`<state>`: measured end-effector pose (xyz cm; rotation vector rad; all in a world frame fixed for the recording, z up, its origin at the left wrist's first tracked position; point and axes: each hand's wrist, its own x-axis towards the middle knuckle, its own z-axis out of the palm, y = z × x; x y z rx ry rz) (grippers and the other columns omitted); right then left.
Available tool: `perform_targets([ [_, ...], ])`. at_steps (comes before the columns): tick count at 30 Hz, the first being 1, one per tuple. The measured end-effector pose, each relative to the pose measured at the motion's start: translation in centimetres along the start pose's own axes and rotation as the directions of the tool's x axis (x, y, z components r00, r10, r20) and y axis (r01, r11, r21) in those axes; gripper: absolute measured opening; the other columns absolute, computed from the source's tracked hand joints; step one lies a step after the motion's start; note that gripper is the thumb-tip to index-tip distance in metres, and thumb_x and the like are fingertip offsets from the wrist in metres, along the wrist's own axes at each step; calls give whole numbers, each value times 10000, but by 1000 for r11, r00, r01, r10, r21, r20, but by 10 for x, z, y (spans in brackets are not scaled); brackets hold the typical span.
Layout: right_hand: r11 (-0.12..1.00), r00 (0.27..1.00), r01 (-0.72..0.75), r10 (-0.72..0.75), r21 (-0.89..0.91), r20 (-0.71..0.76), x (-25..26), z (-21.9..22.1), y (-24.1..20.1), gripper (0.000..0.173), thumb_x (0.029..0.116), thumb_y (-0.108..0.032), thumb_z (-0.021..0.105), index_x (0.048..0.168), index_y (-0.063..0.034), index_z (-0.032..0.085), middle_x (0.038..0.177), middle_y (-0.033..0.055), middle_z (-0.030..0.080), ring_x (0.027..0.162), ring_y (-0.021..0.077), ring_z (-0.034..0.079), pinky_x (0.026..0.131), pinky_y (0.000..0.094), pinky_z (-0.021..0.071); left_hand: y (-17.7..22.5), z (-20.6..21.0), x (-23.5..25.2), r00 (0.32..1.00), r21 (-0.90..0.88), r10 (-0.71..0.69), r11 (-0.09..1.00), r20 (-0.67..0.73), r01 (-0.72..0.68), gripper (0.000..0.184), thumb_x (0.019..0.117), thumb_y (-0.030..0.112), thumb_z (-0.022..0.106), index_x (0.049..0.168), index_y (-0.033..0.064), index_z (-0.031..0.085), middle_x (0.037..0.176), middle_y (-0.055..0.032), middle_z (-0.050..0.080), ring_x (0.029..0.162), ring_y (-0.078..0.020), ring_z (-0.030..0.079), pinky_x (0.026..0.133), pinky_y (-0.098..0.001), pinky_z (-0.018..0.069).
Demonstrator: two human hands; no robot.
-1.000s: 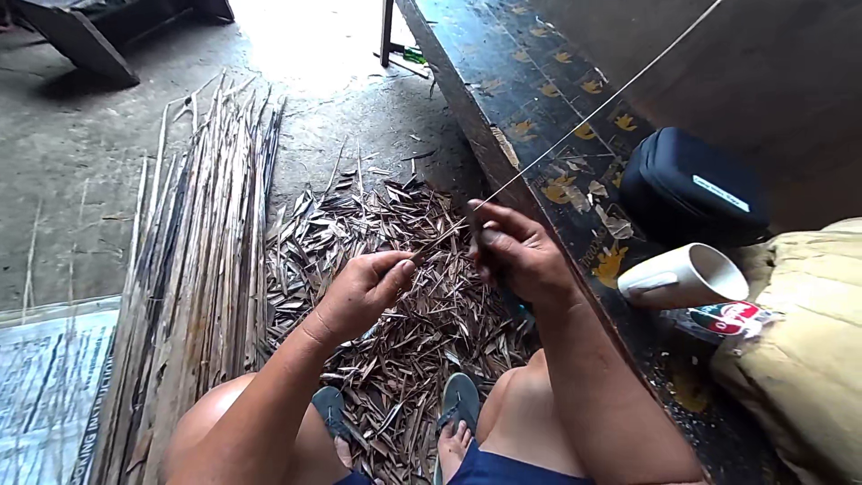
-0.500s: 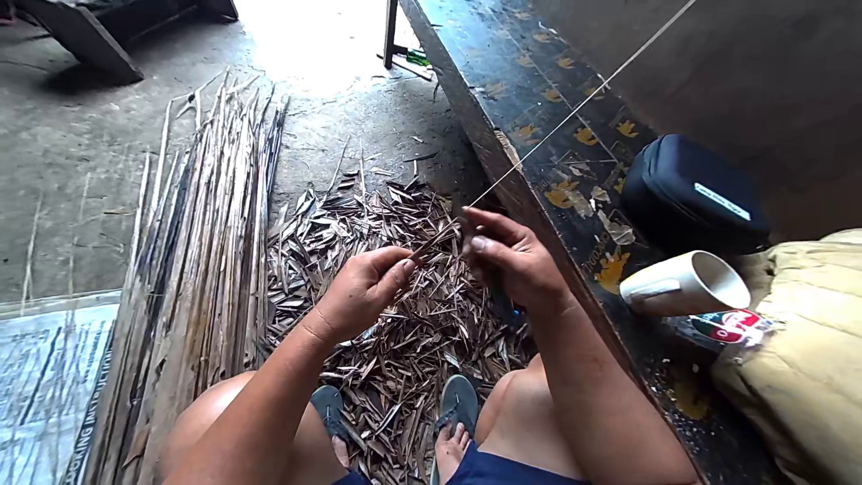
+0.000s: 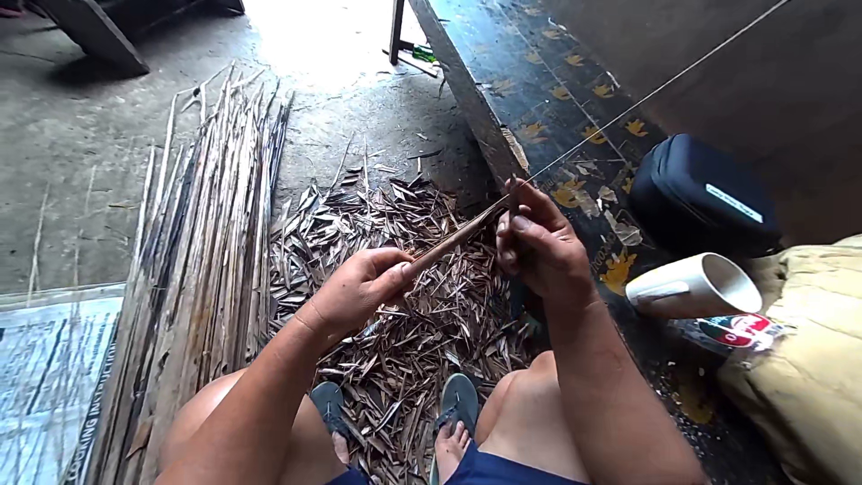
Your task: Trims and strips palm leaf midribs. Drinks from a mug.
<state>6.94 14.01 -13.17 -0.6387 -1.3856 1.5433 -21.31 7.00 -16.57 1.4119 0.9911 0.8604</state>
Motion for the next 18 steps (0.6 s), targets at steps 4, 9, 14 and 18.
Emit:
perform_targets([
  [4, 992, 991, -129, 130, -14, 43, -7, 18, 6, 354, 998, -205, 601, 1346, -221, 532, 806, 57, 682, 539, 102, 607, 490, 240, 534, 2, 3, 3, 999, -92, 4, 996, -34, -7, 215, 1043, 235, 560, 1025, 63, 687, 785, -37, 683, 666, -111, 655, 648, -254, 580],
  [9, 966, 928, -253, 258, -53, 269, -13, 48, 30, 156, 1030, -175, 587, 1080, -44, 655, 737, 35, 670, 549, 70, 589, 509, 229, 508, 8, -1, 3, 999, -256, 23, 967, 32, -14, 215, 1056, 167, 502, 1040, 34, 671, 816, -63, 686, 647, -97, 640, 603, -222, 559],
  [14, 979, 936, -110, 159, -170, 314, -14, 47, 24, 175, 1039, -173, 595, 1012, -33, 696, 776, -3, 686, 607, 31, 606, 549, 199, 521, 8, -8, -1, 982, -351, 42, 936, 183, 25, 223, 1054, 178, 516, 1014, 53, 696, 785, -14, 670, 621, -39, 599, 574, -174, 515],
  [18, 967, 951, 2, 76, -253, 299, -13, 38, 18, 185, 1039, -178, 607, 1006, -19, 694, 801, 4, 688, 638, 39, 619, 582, 207, 544, 9, -8, 0, 979, -349, 40, 937, 198, 32, 212, 1052, 186, 533, 1001, 64, 700, 773, -9, 672, 606, -28, 591, 558, -159, 498],
])
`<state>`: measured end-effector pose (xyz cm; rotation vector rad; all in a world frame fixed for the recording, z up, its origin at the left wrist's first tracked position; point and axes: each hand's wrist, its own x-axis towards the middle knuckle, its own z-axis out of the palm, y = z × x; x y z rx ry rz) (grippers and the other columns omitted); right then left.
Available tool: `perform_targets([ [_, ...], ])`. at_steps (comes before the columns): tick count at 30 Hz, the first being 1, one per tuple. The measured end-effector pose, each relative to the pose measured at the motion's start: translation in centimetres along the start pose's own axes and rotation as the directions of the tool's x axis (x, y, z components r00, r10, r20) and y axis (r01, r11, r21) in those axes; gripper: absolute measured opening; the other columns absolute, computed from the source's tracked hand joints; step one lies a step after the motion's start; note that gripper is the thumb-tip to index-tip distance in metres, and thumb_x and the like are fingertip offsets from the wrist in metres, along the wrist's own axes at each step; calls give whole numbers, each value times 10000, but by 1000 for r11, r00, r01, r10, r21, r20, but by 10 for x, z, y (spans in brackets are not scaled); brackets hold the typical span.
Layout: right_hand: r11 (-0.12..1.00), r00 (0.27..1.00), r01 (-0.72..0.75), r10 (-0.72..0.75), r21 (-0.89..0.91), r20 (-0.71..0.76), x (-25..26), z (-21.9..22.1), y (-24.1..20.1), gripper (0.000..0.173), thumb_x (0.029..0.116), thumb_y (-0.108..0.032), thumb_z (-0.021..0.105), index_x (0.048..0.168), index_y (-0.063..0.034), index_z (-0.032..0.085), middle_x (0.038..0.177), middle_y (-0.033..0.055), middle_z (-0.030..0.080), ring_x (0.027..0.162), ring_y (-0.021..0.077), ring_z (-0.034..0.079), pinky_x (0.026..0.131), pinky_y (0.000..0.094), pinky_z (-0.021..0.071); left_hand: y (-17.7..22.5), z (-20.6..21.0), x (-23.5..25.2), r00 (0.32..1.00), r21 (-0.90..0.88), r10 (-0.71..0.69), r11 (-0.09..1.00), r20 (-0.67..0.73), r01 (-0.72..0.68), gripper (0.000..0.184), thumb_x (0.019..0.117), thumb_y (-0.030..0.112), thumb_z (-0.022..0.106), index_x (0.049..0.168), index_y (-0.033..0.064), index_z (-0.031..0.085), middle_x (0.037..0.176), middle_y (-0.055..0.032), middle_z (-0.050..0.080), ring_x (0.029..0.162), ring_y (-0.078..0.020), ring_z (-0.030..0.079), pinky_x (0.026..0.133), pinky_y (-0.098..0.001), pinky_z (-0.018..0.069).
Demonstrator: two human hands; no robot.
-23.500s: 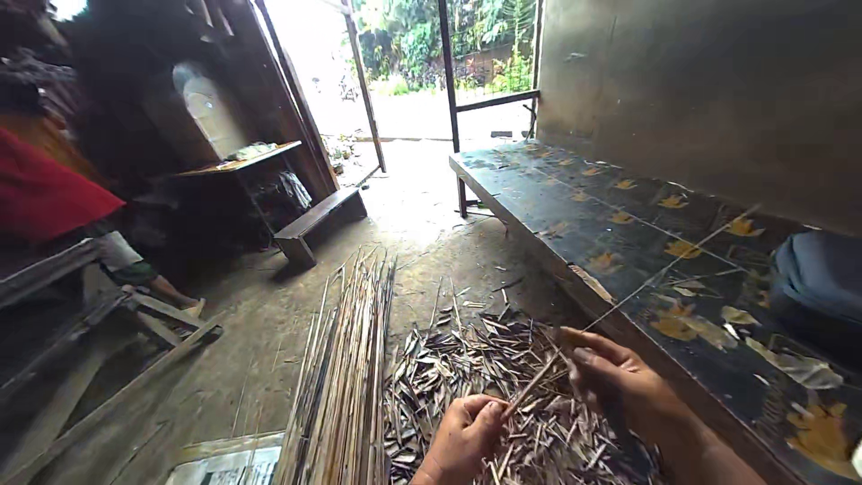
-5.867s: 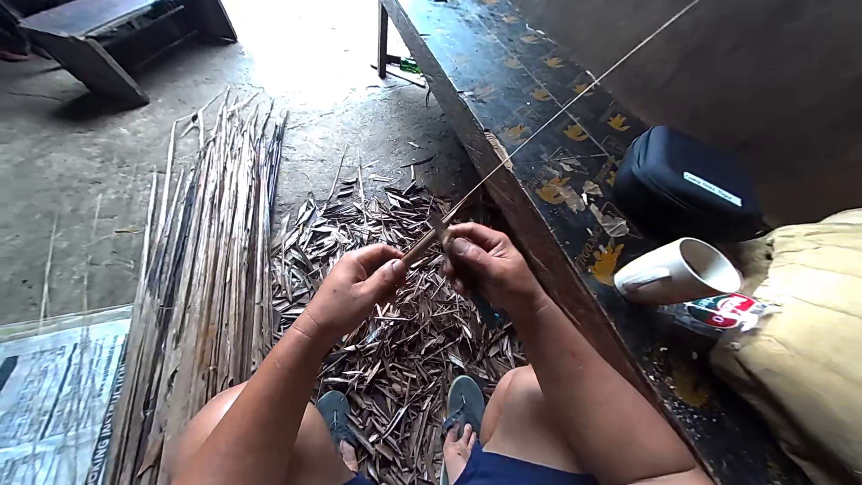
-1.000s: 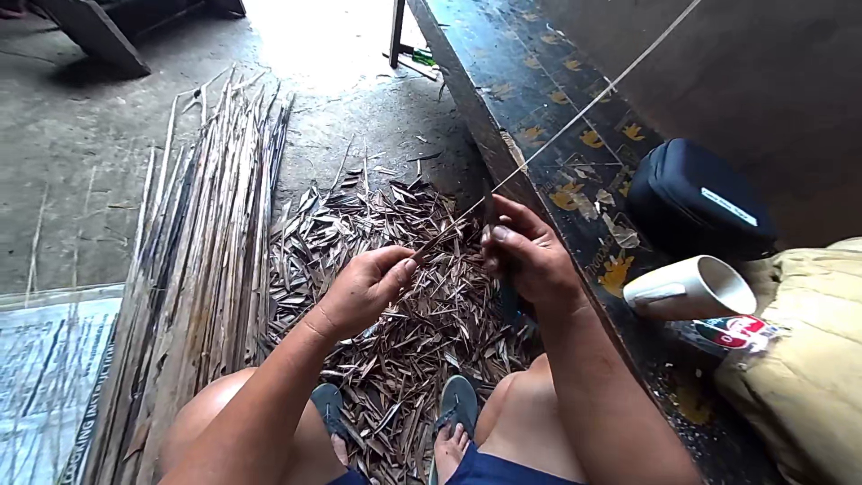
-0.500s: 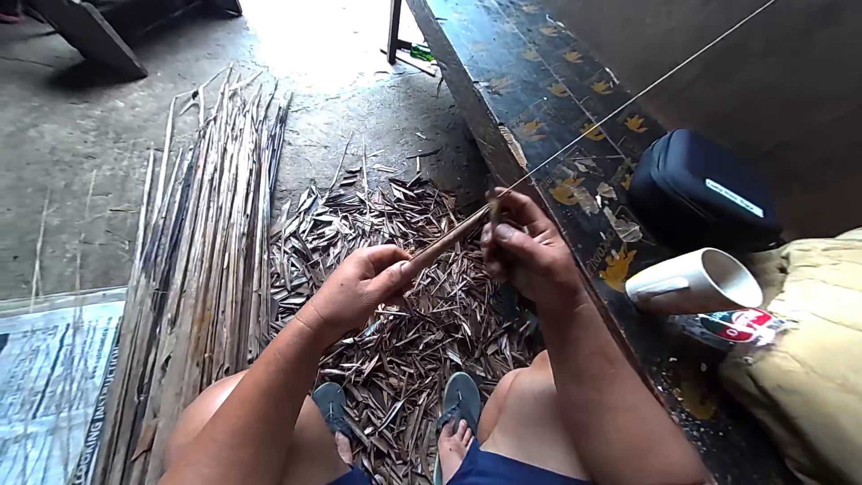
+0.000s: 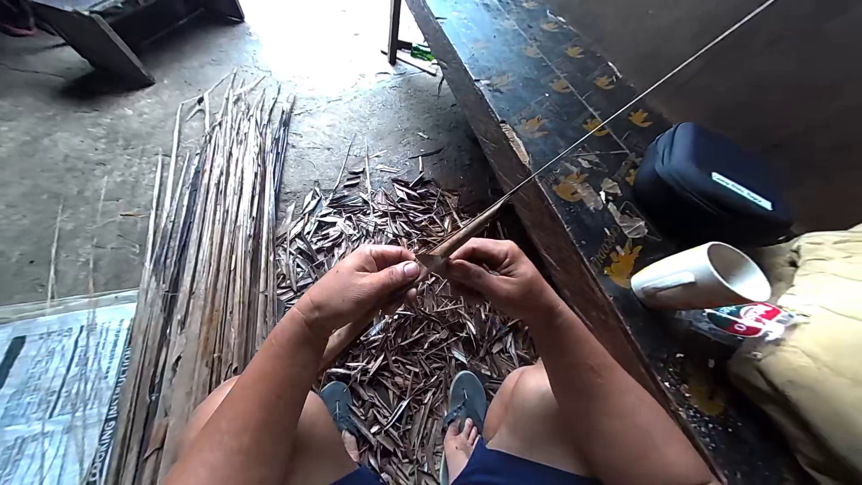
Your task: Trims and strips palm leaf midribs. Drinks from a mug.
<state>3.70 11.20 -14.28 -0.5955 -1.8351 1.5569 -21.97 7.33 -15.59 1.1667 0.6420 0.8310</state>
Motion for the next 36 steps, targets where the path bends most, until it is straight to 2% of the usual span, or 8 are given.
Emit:
perform_targets([
  [9, 991, 995, 84, -89, -105, -43, -2, -12, -3, 177, 1041, -180, 604, 1011, -38, 705, 805, -3, 693, 650, 35, 623, 595, 200, 546, 3, 3, 0, 1000, -3, -11, 1000, 16, 11, 210, 1051, 176, 523, 995, 61, 690, 737, 0, 639, 584, -28, 569, 536, -156, 477],
  [15, 986, 969, 117, -140, -119, -206, -6, -37, -11, 146, 1027, -227, 625, 1030, -108, 710, 759, 18, 700, 586, 70, 632, 552, 226, 562, 0, 0, -4, 1000, 20, -12, 1000, 6, 12, 200, 1050, 185, 540, 996, 83, 704, 756, 12, 664, 591, -17, 581, 541, -149, 486],
  [18, 986, 958, 125, -149, -112, -244, -5, -37, -11, 139, 1024, -208, 629, 1029, -94, 709, 764, 34, 706, 585, 90, 644, 558, 244, 577, -1, 3, -3, 1000, 84, 1, 996, -30, 1, 210, 1051, 196, 525, 1022, 82, 699, 764, 17, 660, 599, -24, 584, 552, -163, 496],
  [23, 980, 875, 159, -194, -116, -443, -6, -44, -15, 156, 1063, -242, 551, 1057, -137, 667, 770, 17, 693, 540, 83, 613, 492, 239, 552, -3, 2, -2, 998, 181, 12, 984, -57, -2, 218, 1052, 198, 519, 1009, 83, 699, 708, 32, 617, 558, -21, 532, 516, -163, 448],
  [26, 993, 913, 113, -116, -30, -391, -6, -43, -16, 164, 1040, -224, 584, 1165, -156, 666, 771, 42, 697, 542, 98, 620, 504, 251, 556, -8, 7, 0, 994, 264, 57, 964, -90, -31, 263, 1061, 256, 511, 1058, 99, 721, 721, 60, 596, 576, -6, 509, 533, -160, 432],
  [30, 995, 956, 12, 16, 95, -293, -5, -26, -9, 303, 1023, -137, 579, 1319, -134, 646, 789, 73, 711, 565, 112, 634, 531, 262, 564, -11, 10, 2, 974, 428, 184, 897, -130, -113, 323, 1071, 299, 487, 1178, 106, 724, 752, 69, 608, 608, -3, 514, 562, -170, 443],
  [33, 986, 978, -64, 93, 154, -187, -3, -18, -7, 339, 1024, -125, 571, 1357, -120, 633, 780, 78, 695, 561, 107, 619, 528, 255, 552, -9, 13, 0, 958, 494, 235, 860, -164, -126, 341, 1093, 281, 427, 1228, 124, 698, 779, 66, 638, 606, -4, 530, 559, -171, 456],
  [36, 981, 988, -97, 115, 167, -102, -1, -10, -5, 337, 1044, -153, 558, 1372, -128, 629, 785, 68, 686, 564, 95, 607, 529, 245, 544, -11, 12, -1, 962, 471, 225, 872, -154, -129, 356, 1104, 274, 404, 1304, 128, 661, 825, 53, 674, 587, -10, 519, 539, -173, 445],
])
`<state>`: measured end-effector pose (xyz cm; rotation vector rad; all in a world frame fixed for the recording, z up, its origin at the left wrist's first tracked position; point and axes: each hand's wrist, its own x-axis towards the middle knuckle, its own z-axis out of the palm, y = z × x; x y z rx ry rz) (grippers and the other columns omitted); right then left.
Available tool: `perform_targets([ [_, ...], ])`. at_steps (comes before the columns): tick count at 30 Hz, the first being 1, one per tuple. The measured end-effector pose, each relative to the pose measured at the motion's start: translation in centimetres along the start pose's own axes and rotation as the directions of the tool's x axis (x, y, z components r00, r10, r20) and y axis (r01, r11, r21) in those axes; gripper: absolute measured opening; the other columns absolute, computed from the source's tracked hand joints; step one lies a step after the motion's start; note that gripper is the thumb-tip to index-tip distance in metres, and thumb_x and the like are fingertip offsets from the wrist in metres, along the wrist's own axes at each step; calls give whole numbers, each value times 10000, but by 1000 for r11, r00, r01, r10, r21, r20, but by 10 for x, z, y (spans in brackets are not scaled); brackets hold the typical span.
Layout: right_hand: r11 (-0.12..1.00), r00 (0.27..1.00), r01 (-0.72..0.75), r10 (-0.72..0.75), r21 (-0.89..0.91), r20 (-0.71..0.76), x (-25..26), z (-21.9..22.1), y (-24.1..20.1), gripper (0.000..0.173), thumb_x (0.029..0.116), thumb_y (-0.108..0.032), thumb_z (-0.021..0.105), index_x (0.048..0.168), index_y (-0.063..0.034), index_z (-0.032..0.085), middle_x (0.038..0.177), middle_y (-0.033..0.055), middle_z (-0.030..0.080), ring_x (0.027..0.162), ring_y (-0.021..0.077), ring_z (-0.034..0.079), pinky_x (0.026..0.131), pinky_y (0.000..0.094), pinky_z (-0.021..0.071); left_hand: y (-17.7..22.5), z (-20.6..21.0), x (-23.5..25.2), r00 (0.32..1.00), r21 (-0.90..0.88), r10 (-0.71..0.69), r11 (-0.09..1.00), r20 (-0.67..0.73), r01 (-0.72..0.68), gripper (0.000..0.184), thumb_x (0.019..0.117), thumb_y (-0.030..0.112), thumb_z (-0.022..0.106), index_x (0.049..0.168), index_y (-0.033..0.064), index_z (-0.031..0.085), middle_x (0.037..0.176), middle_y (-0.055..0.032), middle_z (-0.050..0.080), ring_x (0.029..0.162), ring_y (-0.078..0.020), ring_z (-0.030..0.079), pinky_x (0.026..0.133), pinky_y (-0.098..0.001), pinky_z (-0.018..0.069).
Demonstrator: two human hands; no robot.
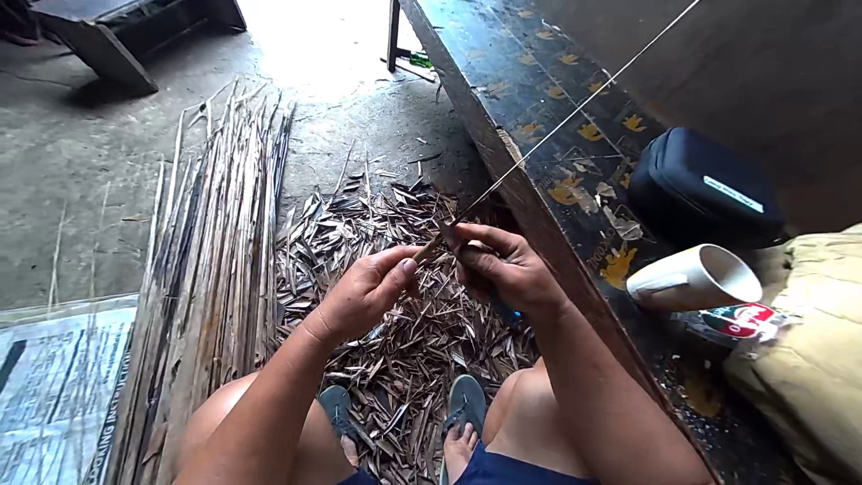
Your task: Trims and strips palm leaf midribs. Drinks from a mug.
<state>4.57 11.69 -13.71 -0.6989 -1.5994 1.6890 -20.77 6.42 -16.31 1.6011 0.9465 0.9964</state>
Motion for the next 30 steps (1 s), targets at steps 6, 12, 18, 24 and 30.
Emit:
perform_targets([
  [6, 997, 999, 36, -39, -65, -38, 0, -3, -3, 345, 1032, -123, 551, 1364, -112, 644, 760, 51, 678, 556, 78, 592, 525, 233, 530, 2, -2, 0, 1000, -65, -16, 998, 26, 18, 342, 1102, 246, 416, 1284, 124, 678, 802, 56, 676, 549, 6, 492, 504, -157, 417],
  [12, 981, 985, 146, -156, -126, -75, -1, -2, -3, 334, 1034, -99, 563, 1353, -116, 663, 806, 56, 700, 604, 80, 615, 574, 234, 552, 3, -7, 2, 993, -143, -32, 989, 114, 49, 376, 1112, 264, 377, 1273, 100, 675, 789, 41, 669, 555, 4, 494, 500, -152, 401],
  [18, 955, 940, 222, -264, -199, -218, -3, -21, -15, 362, 1030, -139, 548, 1374, -179, 654, 791, 37, 696, 572, 86, 612, 539, 251, 560, 1, -9, 1, 988, -139, -47, 988, 144, 68, 367, 1108, 273, 393, 1253, 107, 687, 761, 50, 648, 556, 6, 497, 503, -153, 408],
  [24, 964, 942, 199, -237, -174, -237, -10, -33, -25, 372, 1045, -187, 551, 1413, -203, 604, 790, 50, 691, 551, 100, 611, 517, 252, 557, -1, -2, 0, 991, -70, -88, 993, 100, 95, 316, 1088, 272, 476, 1251, 120, 699, 817, 54, 672, 618, -8, 560, 561, -168, 474],
  [30, 997, 999, -11, 8, -71, -42, -2, 0, -7, 365, 1033, -125, 560, 1392, -114, 623, 789, 50, 687, 574, 73, 594, 537, 235, 530, 3, 5, 1, 992, -78, -77, 995, -104, 69, 215, 1016, 217, 626, 1165, 99, 727, 810, 27, 689, 647, -54, 626, 602, -213, 549],
])
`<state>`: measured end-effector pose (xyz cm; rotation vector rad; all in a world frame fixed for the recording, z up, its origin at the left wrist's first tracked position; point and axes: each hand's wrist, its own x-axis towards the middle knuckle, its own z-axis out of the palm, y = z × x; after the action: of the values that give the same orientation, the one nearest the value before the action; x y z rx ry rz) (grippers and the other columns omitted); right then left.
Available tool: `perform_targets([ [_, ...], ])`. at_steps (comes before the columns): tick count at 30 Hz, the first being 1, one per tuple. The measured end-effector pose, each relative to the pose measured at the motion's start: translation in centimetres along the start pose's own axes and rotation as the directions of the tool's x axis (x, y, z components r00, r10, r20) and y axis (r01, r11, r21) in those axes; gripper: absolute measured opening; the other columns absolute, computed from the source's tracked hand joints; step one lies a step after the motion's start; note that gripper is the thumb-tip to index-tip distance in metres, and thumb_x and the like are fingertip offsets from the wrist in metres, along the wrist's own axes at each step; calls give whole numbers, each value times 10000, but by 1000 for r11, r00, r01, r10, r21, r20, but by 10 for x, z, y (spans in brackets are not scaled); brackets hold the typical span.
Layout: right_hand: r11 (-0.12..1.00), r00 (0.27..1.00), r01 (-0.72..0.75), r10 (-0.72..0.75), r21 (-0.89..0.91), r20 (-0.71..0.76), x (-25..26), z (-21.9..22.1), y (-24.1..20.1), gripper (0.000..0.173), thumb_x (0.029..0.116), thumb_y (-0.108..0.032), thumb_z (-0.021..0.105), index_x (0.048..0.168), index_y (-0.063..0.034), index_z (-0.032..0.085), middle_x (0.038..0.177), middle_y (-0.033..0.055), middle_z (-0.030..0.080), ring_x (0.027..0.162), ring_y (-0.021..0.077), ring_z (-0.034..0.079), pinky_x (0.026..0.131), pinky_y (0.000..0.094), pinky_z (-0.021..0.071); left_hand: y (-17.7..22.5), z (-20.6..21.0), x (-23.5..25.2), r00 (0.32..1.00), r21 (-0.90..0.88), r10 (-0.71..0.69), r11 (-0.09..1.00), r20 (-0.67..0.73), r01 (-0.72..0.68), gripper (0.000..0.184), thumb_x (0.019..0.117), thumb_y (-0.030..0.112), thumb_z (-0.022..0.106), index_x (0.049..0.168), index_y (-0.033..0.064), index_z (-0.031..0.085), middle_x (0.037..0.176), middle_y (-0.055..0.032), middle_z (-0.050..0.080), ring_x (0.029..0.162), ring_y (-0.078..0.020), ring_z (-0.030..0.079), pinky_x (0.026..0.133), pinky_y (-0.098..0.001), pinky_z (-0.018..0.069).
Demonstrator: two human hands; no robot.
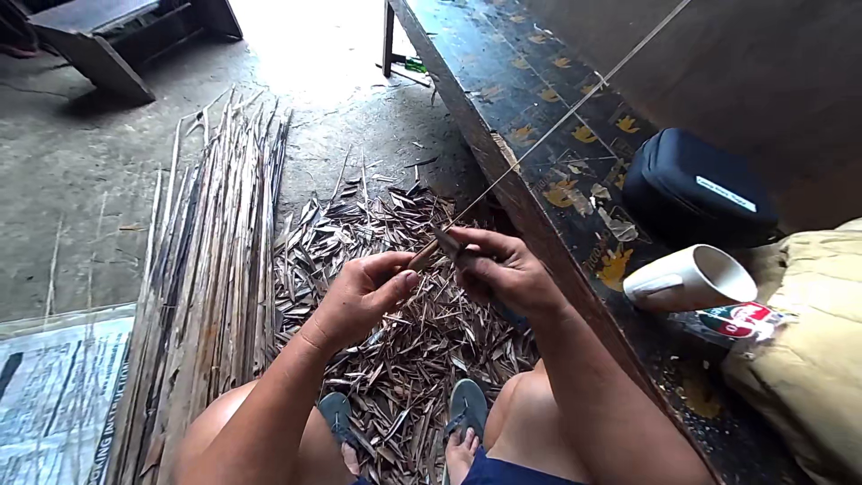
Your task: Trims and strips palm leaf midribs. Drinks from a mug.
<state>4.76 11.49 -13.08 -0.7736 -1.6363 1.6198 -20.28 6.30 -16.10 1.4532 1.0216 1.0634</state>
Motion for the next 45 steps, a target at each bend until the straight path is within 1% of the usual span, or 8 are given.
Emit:
perform_targets([
  [4, 999, 999, 39, -40, -13, -27, 1, -1, -2, 347, 1031, -119, 568, 1369, -101, 646, 772, 67, 681, 560, 83, 588, 525, 237, 529, 0, -4, -2, 999, 70, 24, 997, -41, -21, 207, 1010, 221, 642, 1165, 126, 739, 820, 29, 695, 641, -50, 610, 593, -209, 527],
  [12, 985, 945, 162, -170, -54, -278, -3, -29, -16, 399, 1035, -110, 509, 1424, -145, 592, 774, 65, 677, 526, 95, 592, 491, 240, 543, -3, -6, -2, 1000, 144, 28, 989, -9, -27, 206, 1005, 233, 642, 1157, 139, 745, 839, 54, 705, 677, -19, 628, 633, -194, 540],
  [18, 999, 996, -3, 7, 48, -92, 0, -6, -3, 374, 1031, -135, 547, 1400, -126, 612, 766, 65, 676, 543, 95, 593, 507, 247, 533, 0, -3, -1, 999, 124, 34, 992, -11, -32, 219, 1019, 234, 619, 1173, 133, 739, 823, 52, 693, 656, -21, 608, 611, -191, 522],
  [23, 998, 992, 51, -46, 42, -115, 0, -14, -6, 356, 1022, -104, 558, 1367, -107, 642, 775, 75, 693, 544, 87, 598, 508, 229, 532, 1, -4, -2, 998, 159, 58, 986, 9, -58, 253, 1046, 275, 571, 1181, 139, 736, 810, 80, 667, 664, 5, 583, 622, -168, 500],
  [31, 988, 910, 154, -142, 1, -390, -6, -37, -19, 377, 1065, -125, 463, 1421, -153, 583, 795, 51, 673, 528, 89, 594, 480, 233, 542, -6, -7, -2, 998, 218, 58, 974, -7, -55, 225, 1016, 254, 618, 1174, 155, 744, 863, 79, 703, 709, 14, 619, 670, -176, 531],
  [35, 993, 957, 97, -75, 64, -279, -4, -31, -13, 403, 1042, -141, 495, 1438, -175, 565, 776, 71, 678, 530, 112, 606, 490, 252, 549, -8, -7, -2, 999, 244, 38, 969, 36, -45, 287, 1052, 306, 552, 1231, 160, 722, 871, 77, 693, 710, 11, 610, 675, -183, 529],
  [39, 992, 995, 19, -6, 122, -103, 0, -20, -3, 398, 1035, -139, 537, 1430, -130, 588, 763, 77, 678, 551, 100, 607, 524, 241, 544, -7, -9, 0, 992, 176, 28, 983, 121, -49, 352, 1097, 319, 439, 1266, 148, 696, 800, 90, 641, 626, 15, 538, 581, -163, 465],
  [45, 997, 993, 60, -55, 49, -103, -1, -20, -6, 368, 1033, -104, 532, 1390, -109, 624, 753, 78, 675, 541, 94, 595, 512, 233, 534, -4, -15, 1, 980, 74, -17, 997, 200, 2, 371, 1104, 296, 402, 1236, 117, 699, 767, 76, 642, 593, 6, 538, 542, -158, 455],
])
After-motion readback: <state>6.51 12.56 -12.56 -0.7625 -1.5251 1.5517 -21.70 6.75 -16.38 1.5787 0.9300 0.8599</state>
